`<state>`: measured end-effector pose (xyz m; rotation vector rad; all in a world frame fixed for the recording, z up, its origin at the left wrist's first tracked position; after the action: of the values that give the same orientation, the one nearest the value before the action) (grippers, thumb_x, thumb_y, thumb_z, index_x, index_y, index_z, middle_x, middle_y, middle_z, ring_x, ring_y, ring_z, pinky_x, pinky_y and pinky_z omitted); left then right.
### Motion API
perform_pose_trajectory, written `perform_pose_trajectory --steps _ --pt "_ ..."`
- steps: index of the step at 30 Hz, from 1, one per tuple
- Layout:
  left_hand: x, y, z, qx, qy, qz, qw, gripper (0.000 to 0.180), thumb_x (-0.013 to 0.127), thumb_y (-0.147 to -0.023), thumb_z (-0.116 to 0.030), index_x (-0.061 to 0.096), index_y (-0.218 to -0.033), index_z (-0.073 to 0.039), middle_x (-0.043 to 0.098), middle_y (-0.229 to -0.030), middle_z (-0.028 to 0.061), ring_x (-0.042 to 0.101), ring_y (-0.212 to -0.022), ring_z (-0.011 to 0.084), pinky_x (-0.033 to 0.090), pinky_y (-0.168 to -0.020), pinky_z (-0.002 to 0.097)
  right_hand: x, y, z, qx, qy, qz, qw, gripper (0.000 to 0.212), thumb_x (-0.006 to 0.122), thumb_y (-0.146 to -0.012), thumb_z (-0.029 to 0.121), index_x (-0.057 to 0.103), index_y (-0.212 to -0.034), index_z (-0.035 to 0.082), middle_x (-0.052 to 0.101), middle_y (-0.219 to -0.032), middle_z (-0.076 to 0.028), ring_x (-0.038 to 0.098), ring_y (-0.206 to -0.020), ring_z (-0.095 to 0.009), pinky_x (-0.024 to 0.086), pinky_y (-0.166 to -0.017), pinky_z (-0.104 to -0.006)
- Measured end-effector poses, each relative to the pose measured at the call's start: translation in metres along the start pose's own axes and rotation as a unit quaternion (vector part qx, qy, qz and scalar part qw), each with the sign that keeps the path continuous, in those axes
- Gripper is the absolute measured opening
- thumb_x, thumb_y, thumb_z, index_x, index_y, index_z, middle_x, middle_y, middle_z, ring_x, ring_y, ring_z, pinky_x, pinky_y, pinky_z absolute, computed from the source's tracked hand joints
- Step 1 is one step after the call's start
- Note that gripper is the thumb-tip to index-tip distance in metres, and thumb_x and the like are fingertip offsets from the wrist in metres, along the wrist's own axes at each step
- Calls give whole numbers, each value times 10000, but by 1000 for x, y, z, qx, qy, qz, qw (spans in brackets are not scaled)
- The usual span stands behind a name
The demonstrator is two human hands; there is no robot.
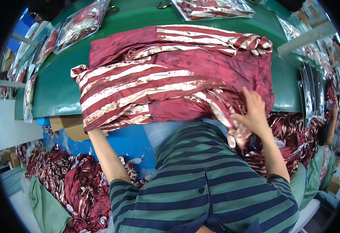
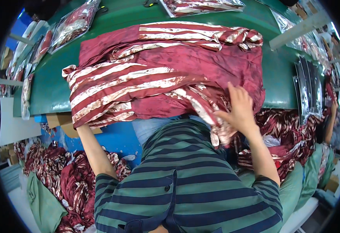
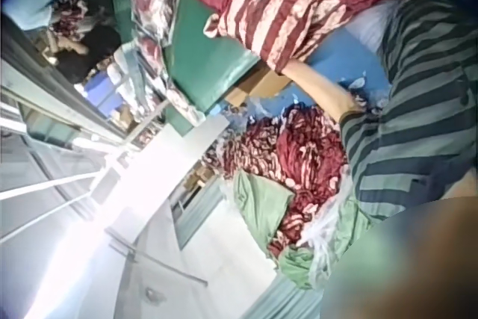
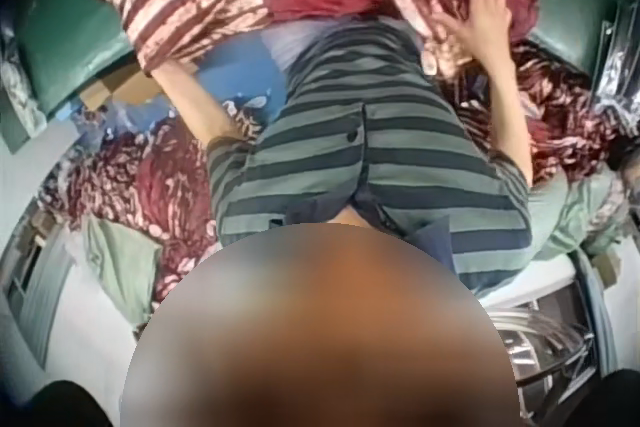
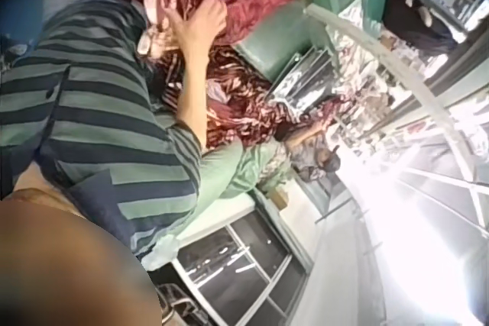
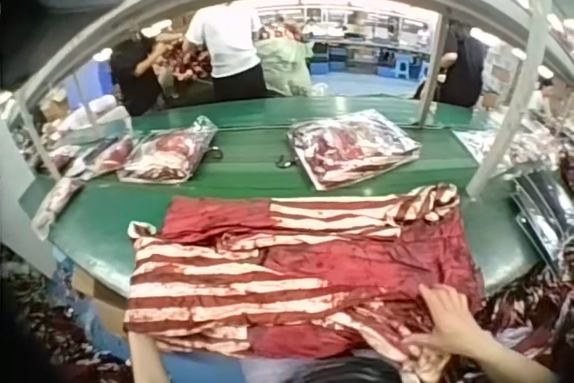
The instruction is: Folding clothing items and inserting them into plastic shipping bags at a packaging station.
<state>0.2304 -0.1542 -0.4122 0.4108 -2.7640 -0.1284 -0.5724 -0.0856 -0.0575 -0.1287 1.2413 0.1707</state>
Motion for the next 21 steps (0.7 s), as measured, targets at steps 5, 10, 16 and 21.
perform_pose_trajectory --steps 5,10,16,21 --pt "18 13 -94 154 -290 126 936 559 535 -986 -319 426 -1494 -115 542 -1437 103 529 -1285 276 403 -1124 389 23 1 30 -49 59 -82 994 598 704 -674 21 575 -1257 37 574 -1102 -141 518 -1027 -304 399 -927 -399" --pt "67 94 -133 317 -515 251 756 592 696 -918 -211 464 -1451 -102 607 -1363 109 593 -1215 260 441 -1089 373 35 24 30 -49 -15 -123 991 451 663 -618 -19 603 -1058 56 580 -1007 -99 510 -951 -284 386 -882 -397" --pt "119 83 -167 275 -484 215 803 573 666 -930 -248 471 -1449 -107 606 -1366 110 594 -1217 256 445 -1087 370 22 50 2 57 -41 -129 989 318 654 -611 -55 634 -905 65 601 -819 -72 532 -744 -253 429 -711 -384" --pt "172 93 -139 183 -359 158 901 550 589 -962 -322 471 -1458 -117 589 -1389 109 580 -1237 254 440 -1093 372 -134 4 -20 -45 186 -336 922 197 712 -770 114 649 -952 74 624 -890 -58 545 -835 -229 425 -796 -363"
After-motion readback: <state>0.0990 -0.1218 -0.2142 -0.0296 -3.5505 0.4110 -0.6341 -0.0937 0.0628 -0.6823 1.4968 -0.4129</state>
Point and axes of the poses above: each hand's wrist, its own y-axis away from the middle knuckle, its own x-axis out of the palm, z = x × y, the point moved 7 cm from there along -y, towards the middle knuckle
